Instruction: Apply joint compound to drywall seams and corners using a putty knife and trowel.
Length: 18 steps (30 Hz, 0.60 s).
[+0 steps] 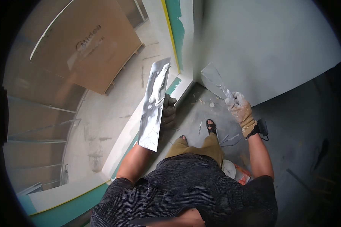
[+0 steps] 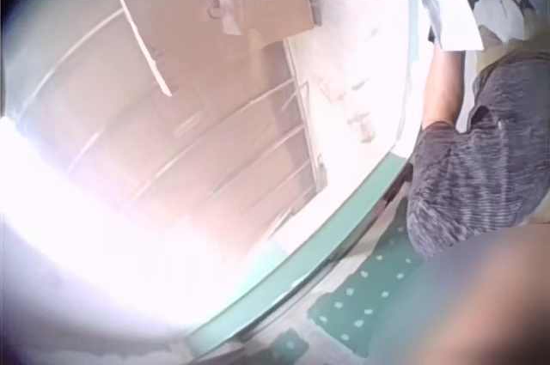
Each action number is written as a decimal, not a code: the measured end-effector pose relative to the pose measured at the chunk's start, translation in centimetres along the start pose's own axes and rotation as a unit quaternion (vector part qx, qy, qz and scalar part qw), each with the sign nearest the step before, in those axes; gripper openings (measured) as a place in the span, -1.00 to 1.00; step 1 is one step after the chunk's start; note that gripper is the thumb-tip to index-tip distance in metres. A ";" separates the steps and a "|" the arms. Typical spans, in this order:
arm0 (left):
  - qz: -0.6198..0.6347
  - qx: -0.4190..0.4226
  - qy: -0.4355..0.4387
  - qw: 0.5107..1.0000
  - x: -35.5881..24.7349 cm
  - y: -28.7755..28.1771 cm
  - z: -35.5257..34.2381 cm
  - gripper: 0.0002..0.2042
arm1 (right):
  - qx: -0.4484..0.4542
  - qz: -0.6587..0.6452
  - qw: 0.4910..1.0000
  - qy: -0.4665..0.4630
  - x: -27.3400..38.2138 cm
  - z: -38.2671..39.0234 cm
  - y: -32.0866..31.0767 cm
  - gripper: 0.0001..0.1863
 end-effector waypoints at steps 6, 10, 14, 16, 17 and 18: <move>-0.016 -0.099 -0.035 0.994 1.6 5.0 -1.6 -0.61 | 0.250 -0.512 0.820 0.059 5.2 1.2 3.4 -0.27; -0.026 -0.110 -0.037 0.993 2.3 6.3 -3.1 -0.61 | 0.385 -0.569 0.721 0.085 8.3 0.0 8.1 -0.26; -0.043 -0.153 -0.069 0.985 3.2 6.0 -4.1 -0.63 | 0.348 -0.302 0.873 -0.159 6.1 -3.6 5.9 -0.50; -0.236 -0.304 -0.042 0.922 1.9 5.7 -3.8 -0.66 | 0.427 -0.486 0.762 0.024 2.1 -4.0 6.2 -0.69; -0.018 -0.130 0.028 0.991 2.8 7.4 -5.3 -0.61 | 0.424 -0.500 0.753 0.058 0.5 -3.9 6.0 -0.76; -0.004 -0.108 0.049 0.993 2.7 6.9 -6.7 -0.70 | 0.415 -0.508 0.749 0.088 -2.2 -4.8 5.2 -0.81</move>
Point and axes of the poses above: each hand's wrist, its own z-axis away from the middle knuckle, its own y-axis out of the palm, x = y × z, the point moved 8 cm from there along -z, towards the middle knuckle, and after that the axes turned 12 degrees about x, right-handed, at the moved point
